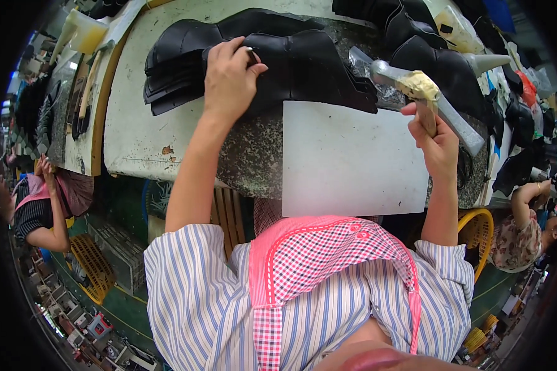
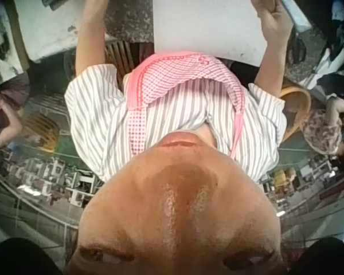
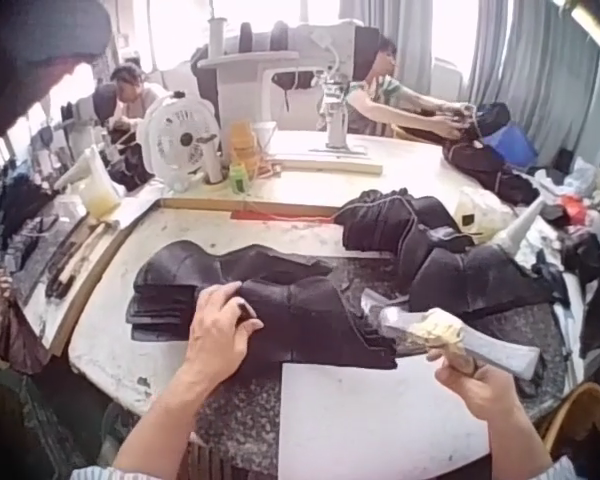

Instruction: Assembling leather shoe components by hand and using a hammer to secure pieces.

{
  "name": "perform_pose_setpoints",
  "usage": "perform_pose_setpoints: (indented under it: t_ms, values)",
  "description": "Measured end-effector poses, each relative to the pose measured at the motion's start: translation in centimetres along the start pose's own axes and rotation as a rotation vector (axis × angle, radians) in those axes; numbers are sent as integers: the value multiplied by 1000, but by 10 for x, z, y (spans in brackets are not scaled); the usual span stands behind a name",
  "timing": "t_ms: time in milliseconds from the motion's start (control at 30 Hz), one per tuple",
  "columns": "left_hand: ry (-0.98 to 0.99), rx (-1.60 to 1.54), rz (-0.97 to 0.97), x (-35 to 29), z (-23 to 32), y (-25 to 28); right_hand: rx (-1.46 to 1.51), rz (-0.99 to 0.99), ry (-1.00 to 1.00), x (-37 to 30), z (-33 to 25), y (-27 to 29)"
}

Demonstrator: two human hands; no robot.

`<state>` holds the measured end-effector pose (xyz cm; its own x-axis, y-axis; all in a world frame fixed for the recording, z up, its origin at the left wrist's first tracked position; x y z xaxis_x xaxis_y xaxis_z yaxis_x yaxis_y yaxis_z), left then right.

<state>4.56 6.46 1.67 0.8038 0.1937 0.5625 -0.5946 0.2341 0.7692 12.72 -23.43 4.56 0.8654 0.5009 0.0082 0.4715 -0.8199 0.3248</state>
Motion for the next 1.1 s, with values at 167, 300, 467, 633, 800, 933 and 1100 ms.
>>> perform_pose_setpoints:
  t_ms: [167,300,467,633,800,933,1100]
  values:
    - [-263,142,176,-4,34,14,-19,19,-44,-13,-5,11]
    - [227,-950,53,9,68,46,215,-61,43,-35,-13,18]
    - [672,-1419,7,-6,57,29,-43,-240,208,-43,-44,1]
    - [1029,-1525,12,-71,43,-17,-202,-384,148,-44,-13,-23]
    - [397,-812,-38,-70,53,-11,-493,-247,35,-45,9,-33]
    - [338,-690,-247,-56,63,-11,-504,-263,-48,-43,10,-35]
    - [398,-832,-282,-57,54,-15,-480,-217,-31,-43,10,-33]
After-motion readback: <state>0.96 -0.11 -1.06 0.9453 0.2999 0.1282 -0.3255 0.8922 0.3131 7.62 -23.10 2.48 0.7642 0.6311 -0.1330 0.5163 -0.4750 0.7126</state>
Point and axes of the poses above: each hand's wrist, its own x-axis towards the middle knuckle, its own y-axis out of the back of the hand, z = x × y, the point moved 2 cm from there along x, towards the middle knuckle, and after that the axes turned 4 degrees about -y, right-handed, at the moved point
